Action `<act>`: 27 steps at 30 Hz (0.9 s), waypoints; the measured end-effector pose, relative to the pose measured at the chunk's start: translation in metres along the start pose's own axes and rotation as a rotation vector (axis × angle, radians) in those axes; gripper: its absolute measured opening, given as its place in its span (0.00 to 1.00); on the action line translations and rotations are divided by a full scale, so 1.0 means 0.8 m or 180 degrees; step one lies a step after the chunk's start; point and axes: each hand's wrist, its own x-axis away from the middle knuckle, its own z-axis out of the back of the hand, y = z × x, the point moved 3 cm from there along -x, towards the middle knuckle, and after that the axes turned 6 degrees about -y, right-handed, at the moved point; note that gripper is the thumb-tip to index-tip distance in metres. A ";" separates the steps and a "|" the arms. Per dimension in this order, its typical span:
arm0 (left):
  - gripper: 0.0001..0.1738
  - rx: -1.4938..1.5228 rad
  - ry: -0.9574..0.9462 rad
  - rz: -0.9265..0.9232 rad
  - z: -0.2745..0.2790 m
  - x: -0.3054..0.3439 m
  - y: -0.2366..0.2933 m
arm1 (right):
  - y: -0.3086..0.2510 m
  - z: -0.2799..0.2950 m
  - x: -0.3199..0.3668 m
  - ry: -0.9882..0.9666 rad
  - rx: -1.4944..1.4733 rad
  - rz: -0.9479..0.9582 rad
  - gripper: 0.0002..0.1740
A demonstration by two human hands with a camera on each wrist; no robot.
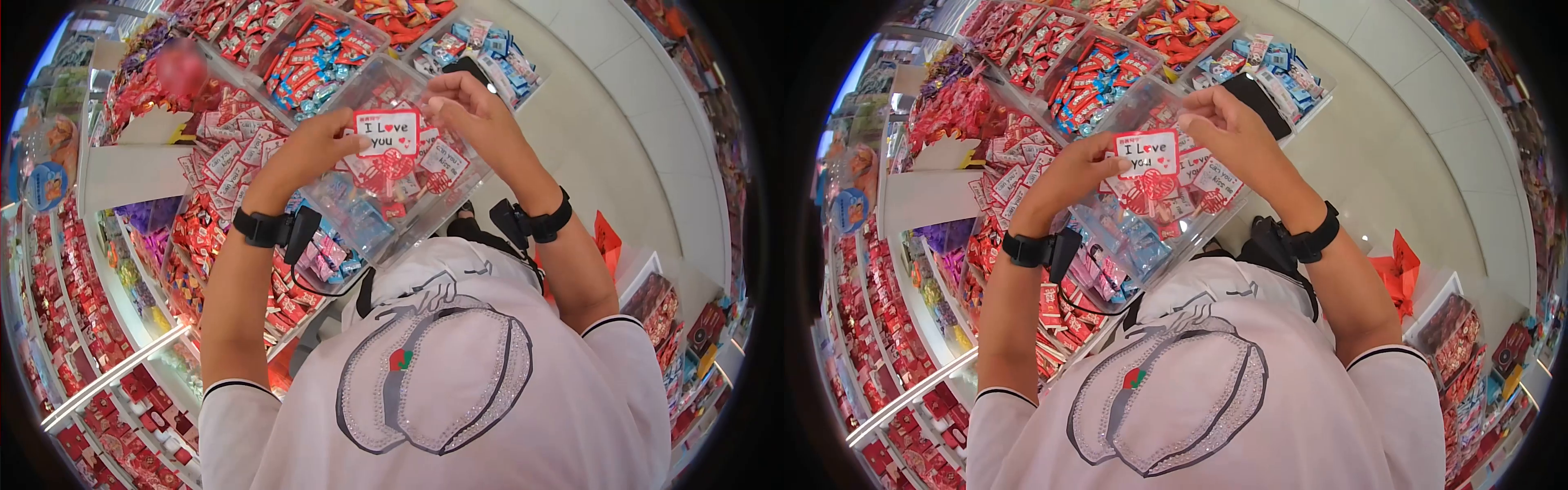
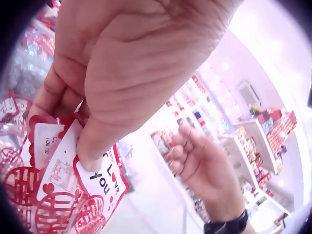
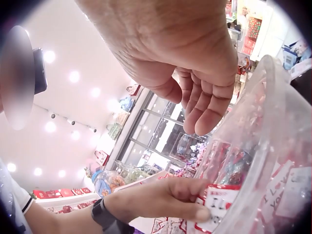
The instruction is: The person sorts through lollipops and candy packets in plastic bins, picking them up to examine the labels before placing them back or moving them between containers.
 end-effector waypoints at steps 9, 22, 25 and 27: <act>0.18 0.1856 0.0833 -0.0410 -0.014 0.045 -0.007 | 0.008 -0.085 -0.016 -0.1093 -0.0985 -0.0638 0.31; 0.16 0.1630 0.1191 -0.0516 0.000 0.084 -0.034 | -0.012 -0.126 -0.010 -0.1487 -0.0392 -0.0952 0.28; 0.15 0.1728 0.1228 -0.0411 0.002 0.087 -0.043 | -0.007 -0.130 -0.013 -0.1409 -0.0155 -0.1114 0.30; 0.14 0.1861 0.1439 -0.0525 0.007 0.093 -0.045 | -0.011 -0.137 -0.011 -0.1418 -0.0318 -0.1186 0.32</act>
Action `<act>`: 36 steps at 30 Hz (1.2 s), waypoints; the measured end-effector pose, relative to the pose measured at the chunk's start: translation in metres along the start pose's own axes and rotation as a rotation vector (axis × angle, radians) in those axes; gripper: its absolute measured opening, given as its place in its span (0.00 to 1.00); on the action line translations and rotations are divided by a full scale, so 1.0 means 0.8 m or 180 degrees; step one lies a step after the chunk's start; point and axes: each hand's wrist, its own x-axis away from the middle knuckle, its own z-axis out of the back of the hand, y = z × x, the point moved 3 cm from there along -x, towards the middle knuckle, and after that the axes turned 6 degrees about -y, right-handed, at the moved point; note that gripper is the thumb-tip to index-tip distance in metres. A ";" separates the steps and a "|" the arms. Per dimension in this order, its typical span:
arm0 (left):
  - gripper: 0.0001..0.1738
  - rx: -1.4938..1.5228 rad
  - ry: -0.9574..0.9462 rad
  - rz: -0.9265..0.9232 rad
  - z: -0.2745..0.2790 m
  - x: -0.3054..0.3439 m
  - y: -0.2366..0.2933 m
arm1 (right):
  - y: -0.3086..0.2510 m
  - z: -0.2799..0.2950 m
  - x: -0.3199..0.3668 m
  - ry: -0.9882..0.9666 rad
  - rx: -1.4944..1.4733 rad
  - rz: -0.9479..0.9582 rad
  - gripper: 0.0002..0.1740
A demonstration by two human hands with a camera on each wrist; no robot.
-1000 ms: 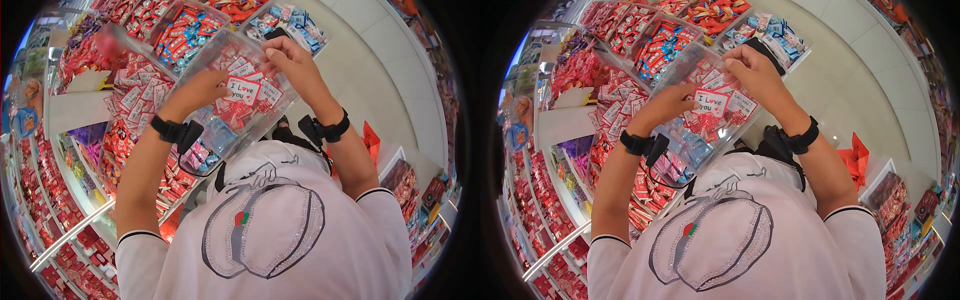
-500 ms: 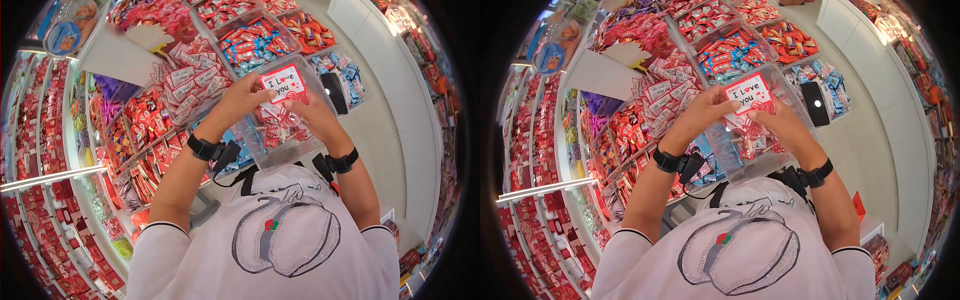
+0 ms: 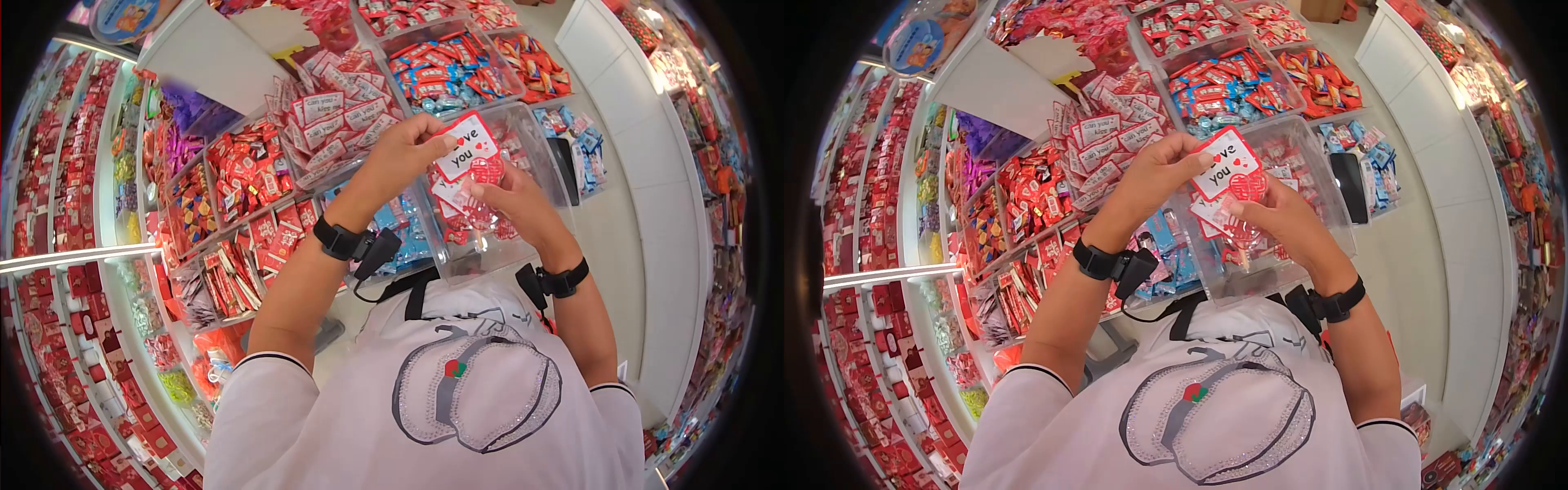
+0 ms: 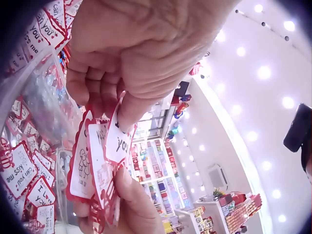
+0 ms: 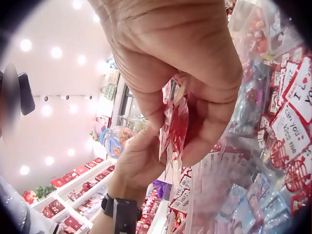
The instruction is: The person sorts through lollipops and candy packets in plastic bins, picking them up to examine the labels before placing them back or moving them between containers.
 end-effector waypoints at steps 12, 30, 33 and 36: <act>0.10 -0.0562 0.1751 -0.0413 0.183 0.068 0.045 | 0.008 0.013 0.004 0.0144 -0.0071 -0.0007 0.34; 0.07 -0.3916 0.1760 -0.1288 0.323 0.014 0.047 | 0.013 0.023 0.015 0.0542 -0.0315 0.0044 0.36; 0.06 -0.3998 0.1629 -0.1298 0.323 0.002 0.043 | 0.011 0.018 0.017 0.0533 -0.0385 0.0079 0.34; 0.06 -0.4201 0.1456 -0.1226 0.332 -0.011 0.031 | 0.015 0.019 0.016 0.0509 -0.0382 0.0136 0.32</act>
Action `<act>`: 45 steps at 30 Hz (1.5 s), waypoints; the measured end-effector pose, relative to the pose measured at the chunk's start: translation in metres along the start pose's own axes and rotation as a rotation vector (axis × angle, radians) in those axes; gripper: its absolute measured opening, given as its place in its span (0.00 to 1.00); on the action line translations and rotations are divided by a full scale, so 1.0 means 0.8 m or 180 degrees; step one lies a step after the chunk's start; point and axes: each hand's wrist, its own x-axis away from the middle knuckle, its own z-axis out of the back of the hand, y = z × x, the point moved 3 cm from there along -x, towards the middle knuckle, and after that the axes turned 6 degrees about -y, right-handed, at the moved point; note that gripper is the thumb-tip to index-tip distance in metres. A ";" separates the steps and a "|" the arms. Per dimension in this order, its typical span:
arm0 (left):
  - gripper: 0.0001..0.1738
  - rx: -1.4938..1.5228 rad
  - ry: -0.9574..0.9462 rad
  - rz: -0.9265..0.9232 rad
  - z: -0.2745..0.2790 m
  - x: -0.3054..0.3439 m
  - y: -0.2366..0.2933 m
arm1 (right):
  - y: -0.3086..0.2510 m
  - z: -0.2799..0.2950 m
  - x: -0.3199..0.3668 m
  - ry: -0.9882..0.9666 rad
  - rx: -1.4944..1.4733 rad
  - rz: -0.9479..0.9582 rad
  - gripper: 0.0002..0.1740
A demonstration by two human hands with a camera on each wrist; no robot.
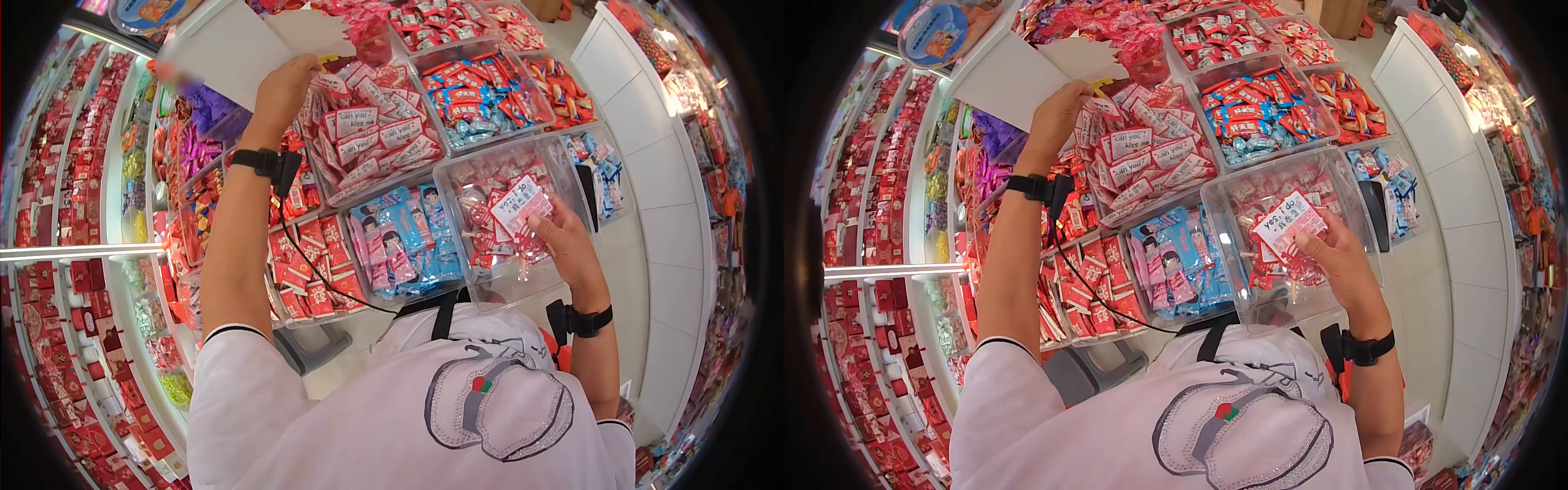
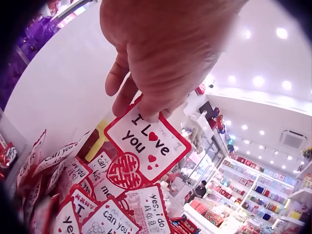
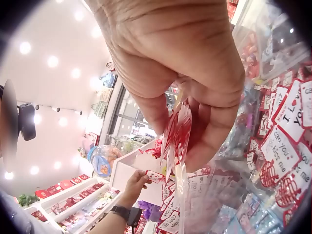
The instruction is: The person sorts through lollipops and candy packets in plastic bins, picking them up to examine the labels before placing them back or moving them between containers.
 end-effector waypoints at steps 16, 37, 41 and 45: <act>0.14 -0.0816 -0.0043 -0.0232 -0.044 0.002 0.003 | 0.013 0.007 -0.011 0.0033 0.0264 -0.0103 0.28; 0.22 0.3911 -0.1792 0.0635 -0.052 0.074 0.310 | 0.004 -0.030 -0.028 -0.0225 -0.0108 0.0028 0.26; 0.24 0.4286 -0.2169 0.0358 -0.039 0.082 0.298 | 0.004 -0.029 -0.026 -0.0671 -0.0654 -0.0181 0.24; 0.23 0.4099 -0.1704 -0.0013 -0.049 0.087 0.300 | -0.007 -0.040 -0.023 -0.1015 -0.0636 -0.0343 0.25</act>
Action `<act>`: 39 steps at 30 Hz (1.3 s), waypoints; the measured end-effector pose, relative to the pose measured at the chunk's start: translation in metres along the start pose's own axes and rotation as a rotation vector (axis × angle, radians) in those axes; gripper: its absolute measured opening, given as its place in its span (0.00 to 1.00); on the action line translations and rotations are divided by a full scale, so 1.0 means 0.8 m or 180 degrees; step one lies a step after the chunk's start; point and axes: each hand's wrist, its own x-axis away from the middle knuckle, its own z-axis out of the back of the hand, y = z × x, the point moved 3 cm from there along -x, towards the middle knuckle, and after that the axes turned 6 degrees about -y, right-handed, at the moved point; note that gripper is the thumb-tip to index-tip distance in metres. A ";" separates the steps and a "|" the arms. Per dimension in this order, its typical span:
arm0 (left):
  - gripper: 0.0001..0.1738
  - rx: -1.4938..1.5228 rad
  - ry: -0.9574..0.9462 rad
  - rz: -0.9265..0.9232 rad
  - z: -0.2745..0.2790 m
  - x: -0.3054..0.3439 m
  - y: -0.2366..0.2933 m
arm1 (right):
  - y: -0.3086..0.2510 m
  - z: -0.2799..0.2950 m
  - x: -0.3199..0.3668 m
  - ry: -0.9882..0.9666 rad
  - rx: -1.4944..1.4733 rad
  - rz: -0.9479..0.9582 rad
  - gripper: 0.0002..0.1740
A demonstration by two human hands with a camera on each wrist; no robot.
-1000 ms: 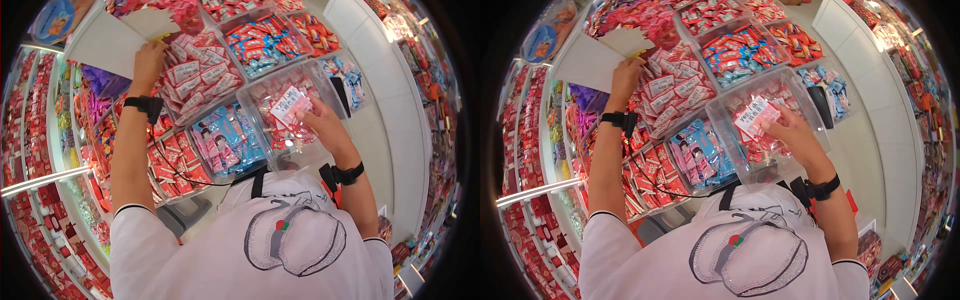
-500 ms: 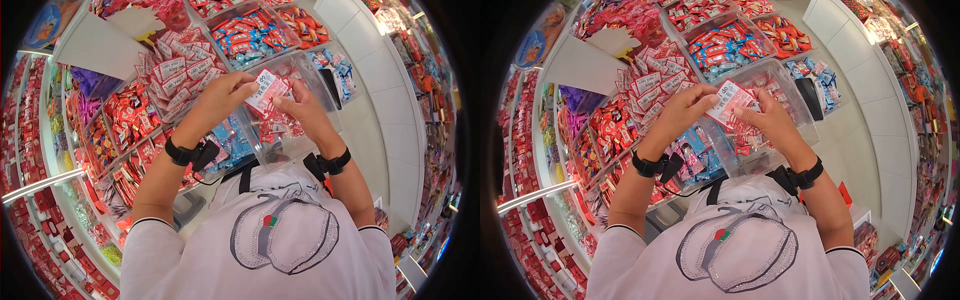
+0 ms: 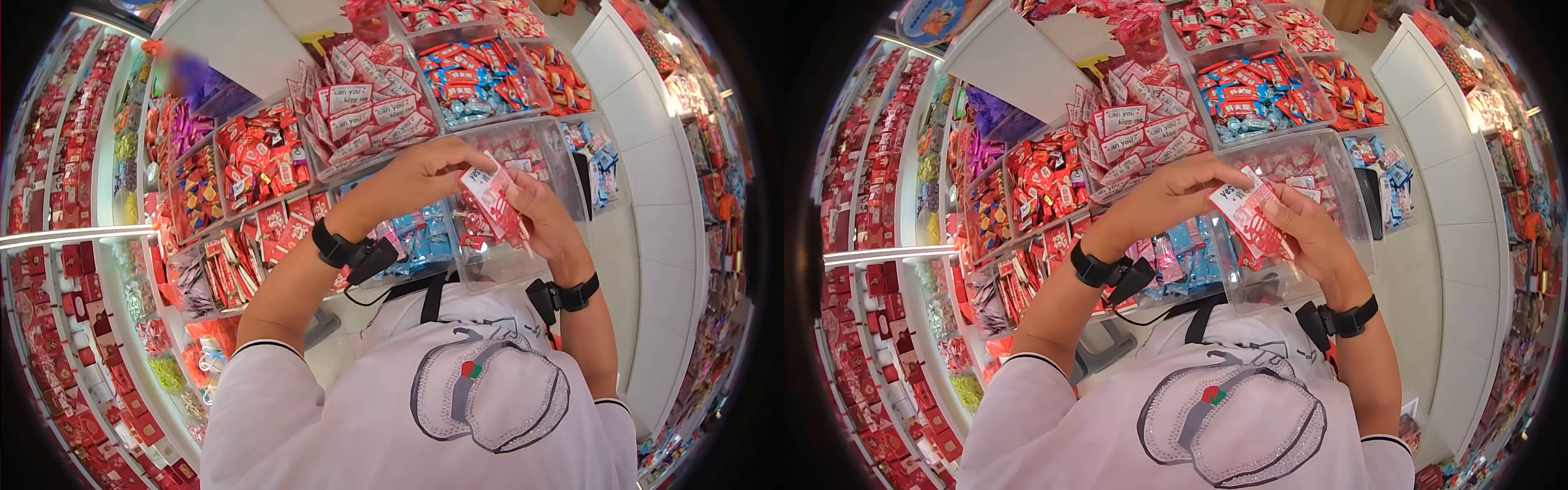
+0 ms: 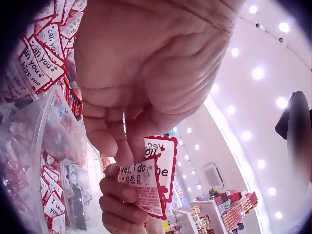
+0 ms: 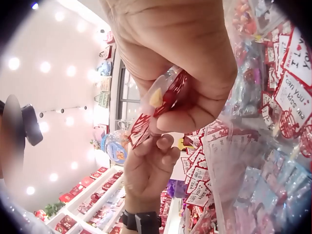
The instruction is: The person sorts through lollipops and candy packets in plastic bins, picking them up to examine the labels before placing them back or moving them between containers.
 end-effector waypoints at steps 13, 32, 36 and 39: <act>0.12 -0.1630 0.1990 0.0167 0.148 0.089 0.063 | 0.001 0.001 -0.002 0.0180 -0.0071 -0.0039 0.20; 0.12 -0.4215 0.0880 0.0470 0.242 0.100 0.000 | 0.010 0.017 0.004 0.0232 -0.0186 0.0057 0.18; 0.15 -0.4210 0.0696 0.0547 0.240 0.098 -0.018 | 0.011 0.017 0.004 0.0428 -0.0239 0.0143 0.19; 0.13 -0.4120 0.0568 0.0531 0.239 0.096 -0.022 | 0.014 0.018 0.001 0.0485 -0.0226 0.0218 0.20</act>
